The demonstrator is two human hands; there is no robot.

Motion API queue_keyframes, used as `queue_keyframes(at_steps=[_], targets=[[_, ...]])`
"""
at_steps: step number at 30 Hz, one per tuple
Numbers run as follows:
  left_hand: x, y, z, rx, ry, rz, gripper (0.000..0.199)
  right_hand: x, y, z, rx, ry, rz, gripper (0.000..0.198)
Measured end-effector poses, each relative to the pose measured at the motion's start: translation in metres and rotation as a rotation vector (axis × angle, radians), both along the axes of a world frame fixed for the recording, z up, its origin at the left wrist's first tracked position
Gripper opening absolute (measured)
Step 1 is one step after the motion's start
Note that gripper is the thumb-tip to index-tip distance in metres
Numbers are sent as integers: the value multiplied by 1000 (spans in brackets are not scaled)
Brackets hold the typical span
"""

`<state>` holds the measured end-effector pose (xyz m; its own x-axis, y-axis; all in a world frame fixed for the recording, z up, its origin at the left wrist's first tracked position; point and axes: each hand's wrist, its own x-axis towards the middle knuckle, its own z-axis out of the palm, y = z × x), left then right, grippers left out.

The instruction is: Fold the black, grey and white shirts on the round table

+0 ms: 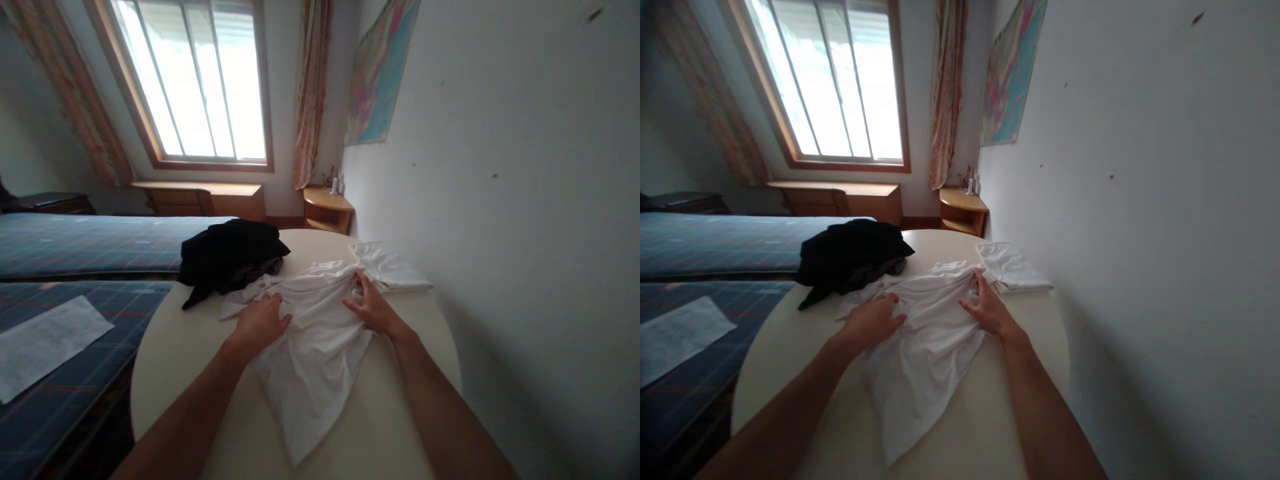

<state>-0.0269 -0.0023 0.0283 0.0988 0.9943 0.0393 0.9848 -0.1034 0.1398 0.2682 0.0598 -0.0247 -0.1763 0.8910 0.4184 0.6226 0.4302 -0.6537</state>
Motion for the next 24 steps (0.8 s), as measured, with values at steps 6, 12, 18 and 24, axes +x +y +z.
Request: queue_keyframes(at_steps=[6,12,18,24], targets=[[-16,8,-9,-116,-54,-66,43,15,0,6,-37,-192,-175,38],[-29,33,-12,143,-263,66,27,26,0,19,116,-16,-470,29],[-39,44,-7,526,-281,185,27,26,4,18,208,43,-475,42],[1,12,0,250,-347,-293,13,32,12,5,258,-56,-435,44]])
